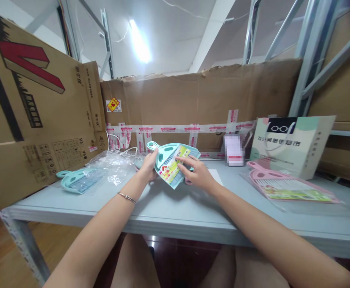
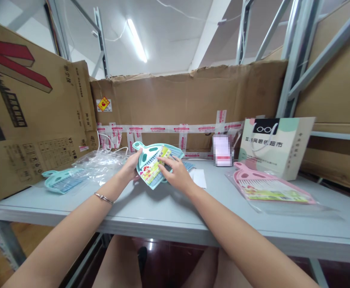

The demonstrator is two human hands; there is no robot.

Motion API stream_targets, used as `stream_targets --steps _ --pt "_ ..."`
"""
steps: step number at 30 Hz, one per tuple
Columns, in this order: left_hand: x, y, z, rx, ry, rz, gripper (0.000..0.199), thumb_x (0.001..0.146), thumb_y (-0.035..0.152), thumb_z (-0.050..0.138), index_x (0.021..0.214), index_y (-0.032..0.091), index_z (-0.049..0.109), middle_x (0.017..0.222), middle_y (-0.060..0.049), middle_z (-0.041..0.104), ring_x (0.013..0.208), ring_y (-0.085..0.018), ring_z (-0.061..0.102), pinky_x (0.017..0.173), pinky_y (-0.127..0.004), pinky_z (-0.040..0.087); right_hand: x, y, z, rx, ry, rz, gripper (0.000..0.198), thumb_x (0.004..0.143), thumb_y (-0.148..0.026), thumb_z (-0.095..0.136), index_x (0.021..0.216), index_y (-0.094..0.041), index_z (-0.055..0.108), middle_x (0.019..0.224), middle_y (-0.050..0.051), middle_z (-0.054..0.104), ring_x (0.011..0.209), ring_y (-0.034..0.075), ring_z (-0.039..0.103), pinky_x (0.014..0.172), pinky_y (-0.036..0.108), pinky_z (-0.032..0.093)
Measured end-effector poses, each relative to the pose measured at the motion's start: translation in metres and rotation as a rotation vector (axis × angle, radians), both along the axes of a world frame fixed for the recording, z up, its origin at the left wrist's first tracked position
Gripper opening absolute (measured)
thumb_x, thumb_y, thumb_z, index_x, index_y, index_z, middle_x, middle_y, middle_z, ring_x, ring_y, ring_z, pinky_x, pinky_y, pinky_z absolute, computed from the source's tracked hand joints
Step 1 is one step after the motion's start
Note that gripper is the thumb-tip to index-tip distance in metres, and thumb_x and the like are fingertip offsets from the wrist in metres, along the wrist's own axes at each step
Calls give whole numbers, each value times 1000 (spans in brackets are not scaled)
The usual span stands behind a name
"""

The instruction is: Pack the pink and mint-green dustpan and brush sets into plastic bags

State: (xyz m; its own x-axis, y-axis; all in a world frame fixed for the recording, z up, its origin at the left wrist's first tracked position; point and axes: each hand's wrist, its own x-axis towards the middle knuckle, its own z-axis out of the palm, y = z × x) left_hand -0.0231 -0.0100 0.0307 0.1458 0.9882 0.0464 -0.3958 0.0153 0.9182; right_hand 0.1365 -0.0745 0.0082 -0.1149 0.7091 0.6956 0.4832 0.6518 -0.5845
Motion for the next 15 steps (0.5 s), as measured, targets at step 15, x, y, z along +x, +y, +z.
stream_targets --steps 15 --pt "-9 -2 1 37 114 -222 35 62 24 78 90 9 63 75 -10 70 59 -17 66 54 -25 54 13 18 -2 219 -239 -172 33 83 -30 47 112 -24 60 121 5 61 119 23 50 109 48 20"
